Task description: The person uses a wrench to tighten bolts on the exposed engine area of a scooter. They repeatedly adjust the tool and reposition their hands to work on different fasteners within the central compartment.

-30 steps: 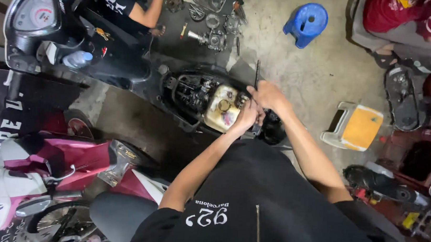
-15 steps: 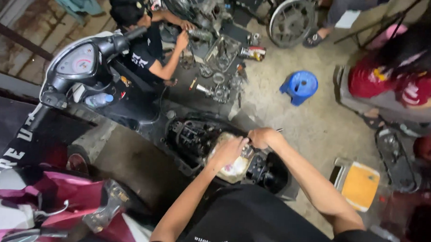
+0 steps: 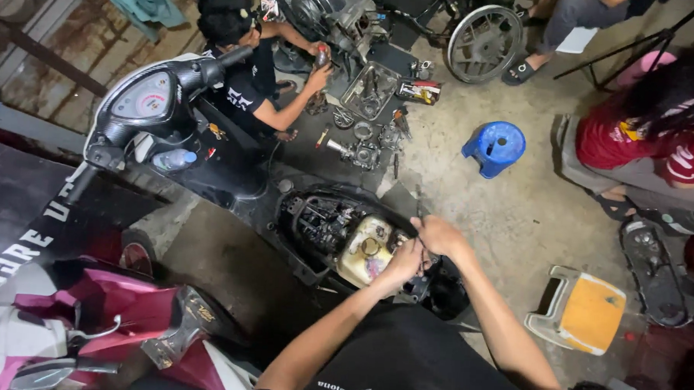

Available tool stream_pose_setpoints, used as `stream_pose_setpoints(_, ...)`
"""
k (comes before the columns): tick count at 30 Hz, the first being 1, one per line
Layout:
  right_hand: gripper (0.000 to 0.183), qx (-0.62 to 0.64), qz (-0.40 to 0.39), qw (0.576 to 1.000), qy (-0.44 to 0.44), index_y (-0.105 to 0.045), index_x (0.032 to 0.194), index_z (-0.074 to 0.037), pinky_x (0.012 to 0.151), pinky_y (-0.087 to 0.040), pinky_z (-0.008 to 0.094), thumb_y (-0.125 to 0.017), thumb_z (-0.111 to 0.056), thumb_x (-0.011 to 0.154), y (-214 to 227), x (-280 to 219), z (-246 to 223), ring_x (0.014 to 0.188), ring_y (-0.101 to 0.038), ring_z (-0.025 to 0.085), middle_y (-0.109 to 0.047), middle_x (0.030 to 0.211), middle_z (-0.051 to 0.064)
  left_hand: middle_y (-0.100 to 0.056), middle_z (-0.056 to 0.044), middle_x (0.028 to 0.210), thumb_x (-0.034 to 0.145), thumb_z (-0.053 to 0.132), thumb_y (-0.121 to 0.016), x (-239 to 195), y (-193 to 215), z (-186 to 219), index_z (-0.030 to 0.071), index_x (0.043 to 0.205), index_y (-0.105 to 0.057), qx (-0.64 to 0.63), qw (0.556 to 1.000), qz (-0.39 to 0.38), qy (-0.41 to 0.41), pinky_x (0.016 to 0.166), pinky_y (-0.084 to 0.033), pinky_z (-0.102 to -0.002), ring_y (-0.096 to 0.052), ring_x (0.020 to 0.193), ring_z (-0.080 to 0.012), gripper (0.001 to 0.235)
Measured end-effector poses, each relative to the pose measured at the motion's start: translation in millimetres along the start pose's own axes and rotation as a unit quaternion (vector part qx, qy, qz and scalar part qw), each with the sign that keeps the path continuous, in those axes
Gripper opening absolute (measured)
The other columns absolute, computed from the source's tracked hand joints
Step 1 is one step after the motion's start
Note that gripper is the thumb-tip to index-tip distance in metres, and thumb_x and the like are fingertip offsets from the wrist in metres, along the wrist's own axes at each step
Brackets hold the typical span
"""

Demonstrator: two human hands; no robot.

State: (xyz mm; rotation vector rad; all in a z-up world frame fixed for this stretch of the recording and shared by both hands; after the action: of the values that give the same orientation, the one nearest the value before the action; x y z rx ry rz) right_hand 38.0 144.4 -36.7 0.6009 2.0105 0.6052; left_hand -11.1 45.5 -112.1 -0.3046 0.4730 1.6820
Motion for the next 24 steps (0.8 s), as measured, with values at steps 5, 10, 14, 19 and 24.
stream_pose_setpoints(5,0.042,-0.104,-0.067,0.989,0.082,-0.074,0.107,0.008,0.090,-0.056,0.056,-0.052,-0.024,0.093,-6.7,27.8,-10.6,0.111,-0.069,0.048,-0.071,0.110,0.035,-0.071,-0.031,0.114,0.106,0.049,-0.048,-66.9,56.6,112.2,-0.003,0.110,-0.075,0.030,0.996,-0.074,0.031,0.095,-0.051,-0.056,-0.067,0.113,-0.0439,0.058)
stream_pose_setpoints(10,0.043,-0.261,-0.095,0.955,0.104,-0.070,0.115,-0.001,0.082,-0.060,0.050,-0.054,-0.031,0.090,-43.7,87.2,17.9,0.103,-0.074,0.042,-0.074,0.112,0.026,-0.059,-0.020,0.136,0.101,0.016,-0.059,-67.7,99.2,143.3,0.006,0.143,-0.056,0.368,0.843,0.180,-0.348,0.101,-0.047,-0.048,-0.054,0.128,-0.0392,0.043)
stream_pose_setpoints(14,0.041,-0.362,-0.141,0.908,0.155,-0.070,0.119,-0.008,0.093,-0.057,0.047,-0.044,-0.024,0.092,-32.0,60.9,-3.3,0.111,-0.072,0.037,-0.075,0.116,0.019,-0.070,-0.021,0.109,0.110,0.037,-0.043,-37.1,63.3,81.2,0.002,0.129,-0.063,0.444,0.856,0.053,-0.260,0.092,-0.048,-0.049,-0.065,0.108,-0.0368,0.045)
stream_pose_setpoints(19,0.069,-0.207,0.038,0.951,0.228,-0.055,0.145,-0.007,0.114,-0.045,0.049,-0.078,-0.009,0.080,40.6,-28.4,-55.1,0.141,-0.039,0.047,-0.050,0.141,0.023,-0.072,-0.030,0.088,0.112,0.048,-0.028,-35.8,38.2,59.0,0.002,0.114,-0.063,0.323,0.942,0.051,-0.075,0.078,-0.055,-0.060,-0.073,0.092,-0.0481,0.058)
stream_pose_setpoints(24,0.068,-0.020,0.132,0.991,0.017,-0.064,0.124,0.006,0.103,-0.052,0.053,-0.049,-0.056,0.101,70.1,-55.8,-40.5,0.124,-0.060,0.045,-0.064,0.123,0.031,-0.071,-0.029,0.104,0.113,0.045,-0.025,-19.0,27.8,61.2,0.001,0.117,-0.060,0.282,0.957,0.033,-0.055,0.088,-0.055,-0.058,-0.070,0.103,-0.0470,0.057)
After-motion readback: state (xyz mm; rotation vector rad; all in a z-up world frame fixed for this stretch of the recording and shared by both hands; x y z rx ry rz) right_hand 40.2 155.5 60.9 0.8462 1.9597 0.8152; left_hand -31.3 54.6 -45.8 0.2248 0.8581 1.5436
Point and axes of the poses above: each hand's wrist, its own x-axis towards the middle knuckle, its own y-axis out of the back of the hand, z = x × y, the point moved 7 cm from there along x, towards the middle knuckle
